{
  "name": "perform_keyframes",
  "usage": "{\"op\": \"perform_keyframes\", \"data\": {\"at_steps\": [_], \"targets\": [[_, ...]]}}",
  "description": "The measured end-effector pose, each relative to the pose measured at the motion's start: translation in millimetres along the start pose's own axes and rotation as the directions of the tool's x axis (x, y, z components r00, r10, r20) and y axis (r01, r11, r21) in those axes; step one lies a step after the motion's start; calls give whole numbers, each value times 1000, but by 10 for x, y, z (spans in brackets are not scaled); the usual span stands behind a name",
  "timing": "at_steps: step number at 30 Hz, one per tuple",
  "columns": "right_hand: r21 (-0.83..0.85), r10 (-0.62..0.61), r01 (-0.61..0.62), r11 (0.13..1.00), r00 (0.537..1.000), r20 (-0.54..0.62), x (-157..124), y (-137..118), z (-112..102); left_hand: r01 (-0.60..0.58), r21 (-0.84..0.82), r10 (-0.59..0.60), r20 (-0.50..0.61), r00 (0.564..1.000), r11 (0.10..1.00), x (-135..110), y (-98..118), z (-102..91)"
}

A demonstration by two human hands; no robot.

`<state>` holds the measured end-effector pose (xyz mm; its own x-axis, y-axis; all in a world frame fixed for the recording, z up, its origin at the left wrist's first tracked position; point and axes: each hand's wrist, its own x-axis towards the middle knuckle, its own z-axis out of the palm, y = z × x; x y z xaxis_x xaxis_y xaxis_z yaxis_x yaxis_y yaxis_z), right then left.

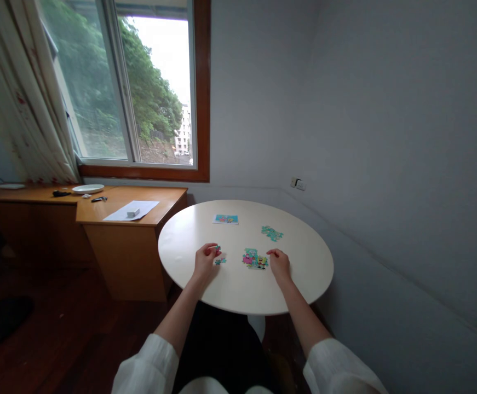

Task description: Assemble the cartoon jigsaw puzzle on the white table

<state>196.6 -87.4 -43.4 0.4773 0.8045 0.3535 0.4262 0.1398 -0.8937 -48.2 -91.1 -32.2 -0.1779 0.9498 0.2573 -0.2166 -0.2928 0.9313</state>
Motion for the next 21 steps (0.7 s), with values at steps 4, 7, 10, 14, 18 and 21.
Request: {"op": "perform_keyframes", "data": {"at_steps": [4, 7, 10, 14, 18, 21], "targets": [[15, -6, 6, 1000, 1000, -5, 1, -8, -4, 10, -43, -11, -12, 1000, 999, -19, 31, 5], [26, -11, 11, 1000, 1000, -5, 1, -7, -5, 11, -65, -12, -13, 1000, 998, -29, 47, 8], [22, -10, 10, 1000, 1000, -1, 2, -10, -5, 12, -105, -15, -23, 1000, 994, -35, 53, 9], [18, 2, -2, 1000, 1000, 10, 0, -16, -6, 41, -129, -45, -29, 999, 991, -35, 58, 7], [16, 6, -7, 1000, 1000, 10, -3, -15, -4, 58, -117, -63, -38, 997, 991, -37, 68, 1], [19, 4, -4, 1000, 1000, 4, -5, -15, -1, 50, -100, -54, -38, 998, 994, -42, 76, -6]]}}
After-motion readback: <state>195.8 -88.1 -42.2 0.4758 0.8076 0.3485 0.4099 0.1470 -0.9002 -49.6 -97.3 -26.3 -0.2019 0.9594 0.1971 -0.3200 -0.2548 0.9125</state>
